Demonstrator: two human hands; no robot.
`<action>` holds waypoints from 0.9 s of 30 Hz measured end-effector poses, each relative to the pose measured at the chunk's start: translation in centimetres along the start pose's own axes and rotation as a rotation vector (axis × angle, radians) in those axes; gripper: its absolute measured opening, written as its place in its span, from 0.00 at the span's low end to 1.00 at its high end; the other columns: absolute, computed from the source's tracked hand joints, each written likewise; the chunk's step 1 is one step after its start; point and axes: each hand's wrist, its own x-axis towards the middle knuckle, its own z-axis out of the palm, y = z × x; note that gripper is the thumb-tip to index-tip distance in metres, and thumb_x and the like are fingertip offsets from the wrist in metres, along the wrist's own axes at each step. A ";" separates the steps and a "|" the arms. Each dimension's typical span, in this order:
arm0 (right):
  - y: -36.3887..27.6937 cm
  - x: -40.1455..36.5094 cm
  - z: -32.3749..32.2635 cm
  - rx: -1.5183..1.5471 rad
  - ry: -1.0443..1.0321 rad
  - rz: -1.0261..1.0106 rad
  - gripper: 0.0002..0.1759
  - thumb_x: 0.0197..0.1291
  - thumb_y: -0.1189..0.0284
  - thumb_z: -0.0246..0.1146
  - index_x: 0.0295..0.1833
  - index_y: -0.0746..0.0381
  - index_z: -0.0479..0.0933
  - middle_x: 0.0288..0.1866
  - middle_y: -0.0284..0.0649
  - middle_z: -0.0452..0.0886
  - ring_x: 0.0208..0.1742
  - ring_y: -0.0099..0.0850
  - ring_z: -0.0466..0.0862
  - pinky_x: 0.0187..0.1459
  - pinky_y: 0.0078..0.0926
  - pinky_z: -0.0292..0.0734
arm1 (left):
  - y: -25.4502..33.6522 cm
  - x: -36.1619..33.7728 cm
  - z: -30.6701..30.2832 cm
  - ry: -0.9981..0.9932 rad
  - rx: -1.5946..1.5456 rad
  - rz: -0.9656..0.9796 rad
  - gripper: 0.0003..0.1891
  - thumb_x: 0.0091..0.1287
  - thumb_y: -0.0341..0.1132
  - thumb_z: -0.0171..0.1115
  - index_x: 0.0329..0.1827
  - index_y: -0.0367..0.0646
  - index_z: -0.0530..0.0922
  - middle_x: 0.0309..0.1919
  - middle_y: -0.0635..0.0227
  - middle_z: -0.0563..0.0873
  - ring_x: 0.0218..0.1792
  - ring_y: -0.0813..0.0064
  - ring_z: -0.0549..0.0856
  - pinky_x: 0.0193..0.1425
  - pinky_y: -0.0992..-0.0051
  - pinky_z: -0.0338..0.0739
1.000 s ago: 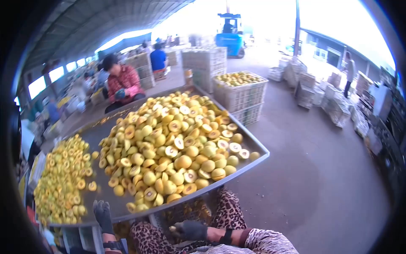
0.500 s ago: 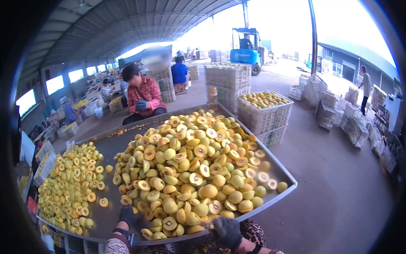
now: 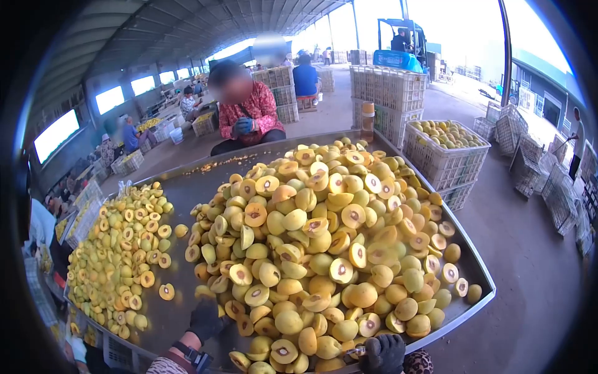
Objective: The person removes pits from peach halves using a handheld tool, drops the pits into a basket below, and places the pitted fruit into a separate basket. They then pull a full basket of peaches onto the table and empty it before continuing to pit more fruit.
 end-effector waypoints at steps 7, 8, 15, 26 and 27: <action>-0.7 0.8 -0.7 0.005 0.001 0.005 0.11 0.54 0.71 0.62 0.43 0.61 0.73 0.40 0.48 0.78 0.43 0.49 0.78 0.47 0.49 0.73 | 0.5 -0.5 -0.9 -0.015 -0.034 -0.024 0.40 0.61 0.58 0.66 0.67 0.35 0.68 0.64 0.40 0.72 0.60 0.47 0.79 0.58 0.53 0.78; -0.8 0.8 -0.9 -0.017 -0.015 0.040 0.11 0.56 0.70 0.63 0.43 0.61 0.73 0.40 0.48 0.78 0.43 0.49 0.78 0.46 0.49 0.73 | 0.7 -0.5 -1.4 -0.033 -0.045 -0.002 0.38 0.62 0.56 0.66 0.66 0.35 0.68 0.62 0.40 0.72 0.58 0.46 0.79 0.58 0.52 0.78; -1.0 1.3 -1.3 -0.005 -0.019 0.014 0.08 0.60 0.69 0.62 0.41 0.61 0.74 0.37 0.47 0.77 0.41 0.49 0.77 0.45 0.49 0.73 | 0.8 -0.1 -2.1 -0.085 -0.011 0.021 0.38 0.63 0.53 0.65 0.68 0.34 0.66 0.67 0.37 0.69 0.60 0.44 0.79 0.60 0.52 0.77; -0.7 0.6 -1.1 0.003 0.031 -0.016 0.12 0.58 0.68 0.60 0.45 0.63 0.74 0.40 0.49 0.77 0.43 0.50 0.77 0.49 0.51 0.72 | 0.7 -0.1 -2.0 -0.083 -0.084 0.020 0.37 0.63 0.54 0.65 0.65 0.34 0.69 0.66 0.38 0.69 0.60 0.45 0.78 0.59 0.52 0.77; -0.6 0.3 -1.3 0.016 -0.031 -0.001 0.14 0.57 0.69 0.61 0.46 0.63 0.74 0.42 0.49 0.77 0.45 0.50 0.77 0.50 0.51 0.72 | 0.4 0.1 -1.2 -0.043 -0.069 0.043 0.37 0.62 0.55 0.65 0.64 0.34 0.69 0.65 0.40 0.70 0.60 0.45 0.78 0.59 0.52 0.77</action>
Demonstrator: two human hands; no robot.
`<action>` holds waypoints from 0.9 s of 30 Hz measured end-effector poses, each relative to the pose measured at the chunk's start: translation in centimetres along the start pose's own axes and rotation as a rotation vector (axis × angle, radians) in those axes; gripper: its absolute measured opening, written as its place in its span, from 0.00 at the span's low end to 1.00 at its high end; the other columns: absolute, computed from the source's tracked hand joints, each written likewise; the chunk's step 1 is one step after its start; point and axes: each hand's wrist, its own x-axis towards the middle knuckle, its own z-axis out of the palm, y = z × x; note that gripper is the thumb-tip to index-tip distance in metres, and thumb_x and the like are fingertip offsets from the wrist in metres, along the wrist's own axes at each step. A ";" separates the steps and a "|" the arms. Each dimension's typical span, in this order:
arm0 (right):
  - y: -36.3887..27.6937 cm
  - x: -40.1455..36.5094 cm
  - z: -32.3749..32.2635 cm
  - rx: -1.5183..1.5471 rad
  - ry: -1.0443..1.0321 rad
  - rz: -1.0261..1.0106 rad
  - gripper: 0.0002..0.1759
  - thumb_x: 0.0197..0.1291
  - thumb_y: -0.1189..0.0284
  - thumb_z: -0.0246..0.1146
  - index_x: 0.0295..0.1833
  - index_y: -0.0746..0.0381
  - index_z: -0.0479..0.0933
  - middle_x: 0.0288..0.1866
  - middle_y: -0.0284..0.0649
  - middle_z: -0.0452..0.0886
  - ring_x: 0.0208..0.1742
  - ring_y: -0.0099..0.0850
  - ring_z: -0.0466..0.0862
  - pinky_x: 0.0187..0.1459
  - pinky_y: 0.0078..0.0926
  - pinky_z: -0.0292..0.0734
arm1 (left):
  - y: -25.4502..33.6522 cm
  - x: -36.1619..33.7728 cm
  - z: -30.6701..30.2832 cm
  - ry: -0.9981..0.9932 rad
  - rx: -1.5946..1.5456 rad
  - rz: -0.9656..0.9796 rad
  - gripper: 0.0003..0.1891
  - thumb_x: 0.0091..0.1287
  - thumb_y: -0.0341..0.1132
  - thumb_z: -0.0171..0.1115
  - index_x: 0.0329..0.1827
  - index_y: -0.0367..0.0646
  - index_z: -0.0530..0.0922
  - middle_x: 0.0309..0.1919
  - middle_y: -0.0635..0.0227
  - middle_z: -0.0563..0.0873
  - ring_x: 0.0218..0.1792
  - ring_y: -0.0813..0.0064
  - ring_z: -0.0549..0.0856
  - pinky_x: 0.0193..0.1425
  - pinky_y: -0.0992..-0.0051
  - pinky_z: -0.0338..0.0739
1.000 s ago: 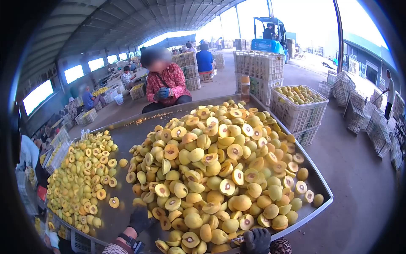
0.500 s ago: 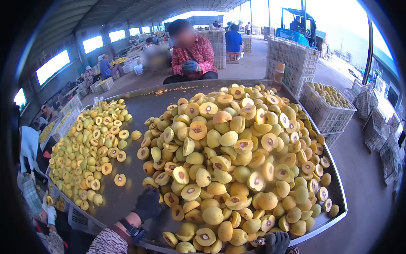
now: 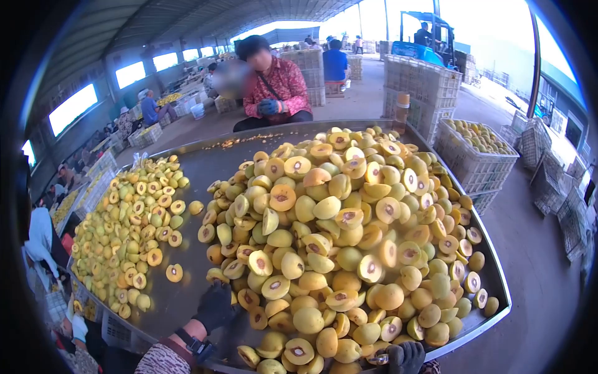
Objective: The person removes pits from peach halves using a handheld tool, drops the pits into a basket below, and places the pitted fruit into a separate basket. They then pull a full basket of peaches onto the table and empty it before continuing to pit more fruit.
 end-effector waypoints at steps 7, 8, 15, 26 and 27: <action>0.5 -1.2 1.2 -0.057 0.132 -0.051 0.20 0.52 0.67 0.62 0.50 0.65 0.74 0.45 0.52 0.76 0.47 0.53 0.77 0.54 0.54 0.72 | 0.0 0.0 0.6 0.067 0.056 -0.014 0.36 0.60 0.57 0.67 0.61 0.37 0.72 0.63 0.45 0.72 0.59 0.50 0.79 0.55 0.53 0.80; 0.4 -1.1 1.1 -0.056 0.131 -0.053 0.20 0.52 0.67 0.62 0.50 0.65 0.74 0.45 0.52 0.76 0.47 0.53 0.77 0.54 0.54 0.72 | -0.1 0.0 0.6 0.057 0.041 -0.015 0.35 0.61 0.57 0.66 0.61 0.37 0.72 0.63 0.46 0.71 0.60 0.50 0.79 0.55 0.53 0.79; -0.6 0.8 -0.2 0.032 0.141 -0.059 0.10 0.59 0.64 0.59 0.39 0.60 0.74 0.35 0.46 0.75 0.38 0.47 0.76 0.44 0.48 0.71 | 0.1 0.1 0.1 0.029 0.038 -0.023 0.35 0.63 0.57 0.63 0.63 0.38 0.71 0.65 0.46 0.71 0.61 0.50 0.78 0.58 0.52 0.78; -0.3 0.4 0.4 0.011 0.131 -0.058 0.11 0.65 0.63 0.57 0.38 0.60 0.74 0.36 0.46 0.76 0.40 0.48 0.77 0.46 0.48 0.73 | -0.1 0.3 0.5 0.024 0.061 -0.022 0.36 0.63 0.57 0.63 0.66 0.38 0.70 0.67 0.44 0.71 0.62 0.48 0.78 0.58 0.52 0.78; -0.3 0.4 0.4 0.007 0.144 -0.060 0.10 0.64 0.63 0.57 0.38 0.60 0.75 0.37 0.47 0.77 0.41 0.48 0.77 0.47 0.49 0.73 | 0.0 0.3 0.4 0.020 0.050 -0.018 0.37 0.63 0.57 0.62 0.67 0.38 0.69 0.67 0.44 0.70 0.62 0.48 0.78 0.58 0.52 0.78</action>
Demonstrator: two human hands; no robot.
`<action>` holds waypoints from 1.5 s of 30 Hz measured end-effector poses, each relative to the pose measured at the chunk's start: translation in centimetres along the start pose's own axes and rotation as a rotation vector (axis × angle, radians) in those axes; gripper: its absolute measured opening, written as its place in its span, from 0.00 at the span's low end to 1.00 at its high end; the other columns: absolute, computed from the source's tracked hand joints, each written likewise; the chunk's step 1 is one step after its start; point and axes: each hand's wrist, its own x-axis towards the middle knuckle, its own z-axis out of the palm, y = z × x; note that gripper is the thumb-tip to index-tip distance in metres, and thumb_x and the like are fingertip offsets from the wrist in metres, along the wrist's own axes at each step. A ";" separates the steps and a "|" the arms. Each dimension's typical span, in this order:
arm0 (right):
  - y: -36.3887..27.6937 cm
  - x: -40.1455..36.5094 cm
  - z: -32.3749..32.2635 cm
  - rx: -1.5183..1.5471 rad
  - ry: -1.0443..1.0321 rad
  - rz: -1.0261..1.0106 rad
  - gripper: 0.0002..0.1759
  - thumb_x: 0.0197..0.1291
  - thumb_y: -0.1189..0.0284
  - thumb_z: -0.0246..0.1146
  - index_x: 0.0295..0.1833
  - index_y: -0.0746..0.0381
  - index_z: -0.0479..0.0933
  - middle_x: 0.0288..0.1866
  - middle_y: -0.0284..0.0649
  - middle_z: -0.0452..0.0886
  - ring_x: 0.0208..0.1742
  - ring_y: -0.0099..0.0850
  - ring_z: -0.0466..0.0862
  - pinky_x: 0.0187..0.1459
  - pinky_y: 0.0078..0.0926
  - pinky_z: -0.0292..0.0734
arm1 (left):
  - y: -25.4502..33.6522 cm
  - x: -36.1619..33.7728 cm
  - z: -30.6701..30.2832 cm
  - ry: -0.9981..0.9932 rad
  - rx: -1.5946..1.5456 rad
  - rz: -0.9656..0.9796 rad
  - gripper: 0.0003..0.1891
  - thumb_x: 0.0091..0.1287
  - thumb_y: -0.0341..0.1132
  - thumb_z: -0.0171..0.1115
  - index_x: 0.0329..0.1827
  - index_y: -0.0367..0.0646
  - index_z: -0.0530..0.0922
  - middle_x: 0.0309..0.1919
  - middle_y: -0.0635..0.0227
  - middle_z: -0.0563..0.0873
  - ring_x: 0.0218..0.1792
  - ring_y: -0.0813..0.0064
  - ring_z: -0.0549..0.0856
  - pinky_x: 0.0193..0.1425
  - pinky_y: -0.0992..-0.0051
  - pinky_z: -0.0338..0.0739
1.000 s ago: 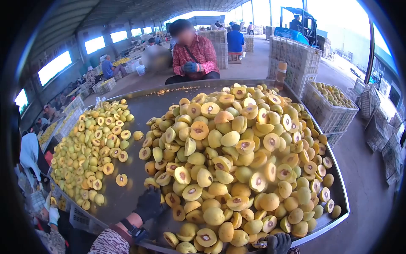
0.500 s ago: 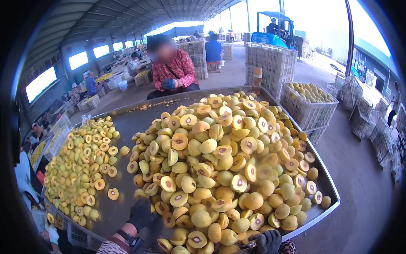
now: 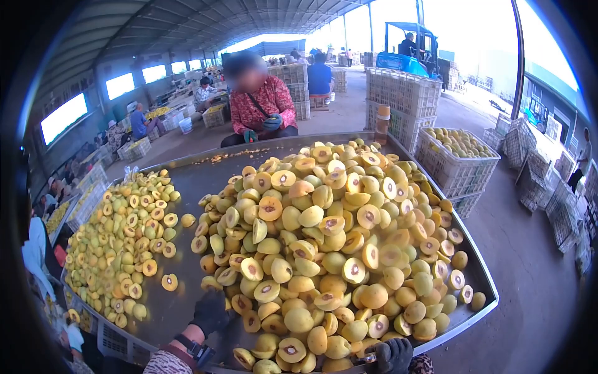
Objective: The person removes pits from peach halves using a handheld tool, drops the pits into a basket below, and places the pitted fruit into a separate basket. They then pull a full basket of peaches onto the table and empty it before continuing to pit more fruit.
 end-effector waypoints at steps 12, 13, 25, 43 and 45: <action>1.2 0.3 0.9 0.066 0.004 -0.053 0.14 0.40 0.68 0.67 0.33 0.57 0.71 0.28 0.41 0.71 0.30 0.44 0.74 0.34 0.43 0.66 | 0.9 -0.5 -0.8 0.012 -0.078 -0.053 0.36 0.62 0.53 0.66 0.66 0.38 0.69 0.68 0.39 0.70 0.64 0.44 0.76 0.61 0.50 0.76; 1.2 0.4 0.9 0.078 -0.005 -0.055 0.14 0.40 0.68 0.66 0.33 0.58 0.70 0.28 0.42 0.71 0.31 0.45 0.74 0.35 0.44 0.67 | 0.9 -0.4 -0.1 0.011 -0.080 -0.052 0.36 0.62 0.53 0.66 0.66 0.38 0.69 0.68 0.39 0.70 0.64 0.44 0.76 0.61 0.50 0.76; 1.5 0.7 0.7 0.089 -0.008 -0.115 0.12 0.48 0.66 0.64 0.36 0.59 0.72 0.31 0.42 0.76 0.36 0.44 0.79 0.38 0.44 0.72 | 0.4 -3.7 1.3 0.349 -0.712 -0.017 0.31 0.53 0.44 0.78 0.56 0.35 0.78 0.51 0.48 0.84 0.52 0.53 0.85 0.57 0.61 0.80; 1.6 0.3 0.6 0.105 0.028 -0.185 0.12 0.52 0.67 0.62 0.39 0.61 0.72 0.33 0.43 0.77 0.38 0.45 0.79 0.42 0.44 0.73 | 10.7 -21.5 -3.4 0.169 -1.995 0.360 0.21 0.73 0.38 0.56 0.63 0.31 0.74 0.51 0.55 0.84 0.49 0.61 0.87 0.54 0.65 0.85; 1.6 0.1 0.7 0.098 0.025 -0.182 0.12 0.52 0.67 0.63 0.39 0.61 0.72 0.34 0.44 0.78 0.38 0.45 0.79 0.41 0.44 0.73 | 11.1 -22.5 -3.9 0.177 -2.020 0.367 0.22 0.74 0.40 0.56 0.63 0.32 0.73 0.51 0.54 0.84 0.49 0.60 0.87 0.54 0.65 0.85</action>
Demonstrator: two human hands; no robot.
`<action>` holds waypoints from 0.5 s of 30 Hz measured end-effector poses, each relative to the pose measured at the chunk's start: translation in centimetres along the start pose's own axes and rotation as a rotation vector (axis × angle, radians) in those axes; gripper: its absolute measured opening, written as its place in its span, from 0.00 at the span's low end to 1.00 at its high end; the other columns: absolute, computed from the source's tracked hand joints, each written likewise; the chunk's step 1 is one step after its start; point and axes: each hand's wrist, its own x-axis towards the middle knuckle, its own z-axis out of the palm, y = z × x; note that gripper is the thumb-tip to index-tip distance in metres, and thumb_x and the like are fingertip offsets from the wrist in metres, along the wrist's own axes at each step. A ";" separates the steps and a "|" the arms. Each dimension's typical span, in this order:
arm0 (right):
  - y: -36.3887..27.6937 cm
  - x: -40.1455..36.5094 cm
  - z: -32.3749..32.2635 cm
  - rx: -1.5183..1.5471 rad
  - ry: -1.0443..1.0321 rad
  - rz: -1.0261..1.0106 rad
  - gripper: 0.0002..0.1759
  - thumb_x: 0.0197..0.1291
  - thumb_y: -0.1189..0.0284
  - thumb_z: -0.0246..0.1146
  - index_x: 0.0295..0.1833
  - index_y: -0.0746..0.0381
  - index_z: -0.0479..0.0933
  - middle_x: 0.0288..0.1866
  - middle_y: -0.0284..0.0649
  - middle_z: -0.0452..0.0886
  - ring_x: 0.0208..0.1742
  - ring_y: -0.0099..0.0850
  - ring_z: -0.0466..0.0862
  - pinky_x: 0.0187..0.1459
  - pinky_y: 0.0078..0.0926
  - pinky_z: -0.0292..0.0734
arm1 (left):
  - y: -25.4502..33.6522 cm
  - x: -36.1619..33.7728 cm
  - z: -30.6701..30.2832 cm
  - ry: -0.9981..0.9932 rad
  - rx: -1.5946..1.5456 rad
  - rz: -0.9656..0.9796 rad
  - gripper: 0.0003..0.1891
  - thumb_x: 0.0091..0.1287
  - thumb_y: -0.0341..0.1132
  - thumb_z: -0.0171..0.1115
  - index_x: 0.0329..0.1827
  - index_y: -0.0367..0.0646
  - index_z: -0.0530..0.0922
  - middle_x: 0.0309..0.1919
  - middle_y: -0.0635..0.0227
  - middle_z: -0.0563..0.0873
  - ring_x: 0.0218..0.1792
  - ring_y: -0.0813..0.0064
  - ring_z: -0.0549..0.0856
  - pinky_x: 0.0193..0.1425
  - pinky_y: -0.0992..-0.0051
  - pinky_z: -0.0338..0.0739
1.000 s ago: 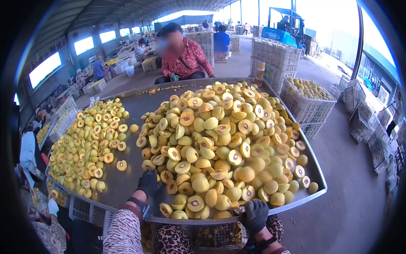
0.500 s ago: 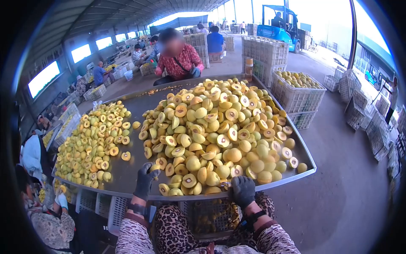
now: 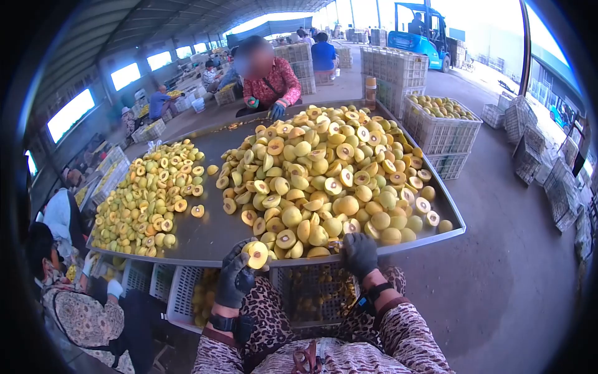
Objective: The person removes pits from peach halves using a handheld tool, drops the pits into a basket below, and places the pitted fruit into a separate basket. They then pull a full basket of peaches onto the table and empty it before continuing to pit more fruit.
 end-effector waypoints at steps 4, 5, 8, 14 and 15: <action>0.0 0.0 0.4 0.040 0.021 0.028 0.12 0.53 0.68 0.63 0.39 0.61 0.72 0.36 0.46 0.78 0.39 0.47 0.79 0.45 0.46 0.72 | 0.6 -1.5 0.2 -0.030 -0.087 -0.012 0.25 0.76 0.46 0.54 0.64 0.31 0.72 0.51 0.51 0.84 0.48 0.60 0.87 0.54 0.64 0.85; -0.3 -0.2 0.3 0.039 0.021 0.027 0.12 0.53 0.68 0.63 0.39 0.61 0.72 0.36 0.46 0.78 0.39 0.47 0.79 0.45 0.46 0.72 | 0.5 -2.0 0.4 -0.030 -0.088 -0.012 0.25 0.76 0.46 0.54 0.64 0.31 0.72 0.51 0.51 0.84 0.48 0.60 0.87 0.54 0.64 0.85; -1.8 -0.4 -1.3 0.189 0.184 0.062 0.09 0.57 0.67 0.63 0.39 0.59 0.74 0.33 0.44 0.78 0.38 0.48 0.79 0.46 0.47 0.71 | 0.5 -2.9 1.5 0.094 -0.140 0.063 0.27 0.78 0.48 0.50 0.64 0.30 0.71 0.52 0.49 0.83 0.47 0.60 0.87 0.53 0.64 0.85; -5.0 -4.1 -4.2 1.082 0.183 0.686 0.09 0.67 0.67 0.64 0.41 0.63 0.76 0.29 0.37 0.80 0.27 0.33 0.81 0.29 0.32 0.73 | -0.4 -3.2 -0.4 0.206 -0.173 0.073 0.22 0.78 0.40 0.52 0.66 0.32 0.70 0.60 0.49 0.79 0.59 0.58 0.81 0.64 0.58 0.81; -3.3 -4.7 -6.4 1.023 0.230 0.729 0.09 0.67 0.67 0.64 0.41 0.63 0.76 0.29 0.37 0.80 0.27 0.33 0.81 0.29 0.32 0.73 | -0.4 -2.7 -0.1 0.238 -0.136 0.059 0.22 0.78 0.40 0.52 0.66 0.32 0.70 0.60 0.50 0.79 0.59 0.58 0.81 0.64 0.58 0.80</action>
